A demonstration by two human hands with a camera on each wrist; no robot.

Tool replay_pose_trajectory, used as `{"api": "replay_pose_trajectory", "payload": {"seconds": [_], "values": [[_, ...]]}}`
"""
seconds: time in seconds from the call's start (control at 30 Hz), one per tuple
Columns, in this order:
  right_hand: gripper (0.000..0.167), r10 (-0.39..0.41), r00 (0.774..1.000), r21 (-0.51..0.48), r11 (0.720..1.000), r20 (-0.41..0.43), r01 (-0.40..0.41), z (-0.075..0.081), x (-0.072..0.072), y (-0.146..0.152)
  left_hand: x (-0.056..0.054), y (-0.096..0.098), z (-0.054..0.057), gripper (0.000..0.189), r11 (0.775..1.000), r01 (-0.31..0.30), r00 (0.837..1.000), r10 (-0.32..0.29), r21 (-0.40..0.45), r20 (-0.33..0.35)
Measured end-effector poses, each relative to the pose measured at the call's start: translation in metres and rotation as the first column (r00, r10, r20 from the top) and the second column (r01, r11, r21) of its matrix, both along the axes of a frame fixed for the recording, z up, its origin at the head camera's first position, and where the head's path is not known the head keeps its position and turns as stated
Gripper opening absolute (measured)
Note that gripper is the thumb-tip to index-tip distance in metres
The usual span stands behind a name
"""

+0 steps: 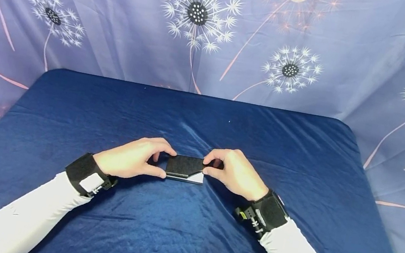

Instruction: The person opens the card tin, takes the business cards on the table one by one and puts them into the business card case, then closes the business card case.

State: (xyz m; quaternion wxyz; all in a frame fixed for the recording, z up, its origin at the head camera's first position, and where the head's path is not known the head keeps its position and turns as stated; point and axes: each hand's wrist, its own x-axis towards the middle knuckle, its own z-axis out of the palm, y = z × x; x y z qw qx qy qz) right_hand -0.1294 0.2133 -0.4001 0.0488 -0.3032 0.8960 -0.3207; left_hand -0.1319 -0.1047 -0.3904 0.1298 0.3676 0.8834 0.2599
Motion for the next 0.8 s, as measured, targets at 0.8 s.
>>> {"api": "replay_pose_trajectory", "payload": {"seconds": [0.8], "values": [[0.018, -0.006, 1.0, -0.001, 1.0, -0.007, 0.006, 0.0003, 0.0015, -0.0029, 0.0039, 0.0055, 0.0, 0.058, 0.999, -0.03, 0.999, 0.029, -0.036, -0.042]]}}
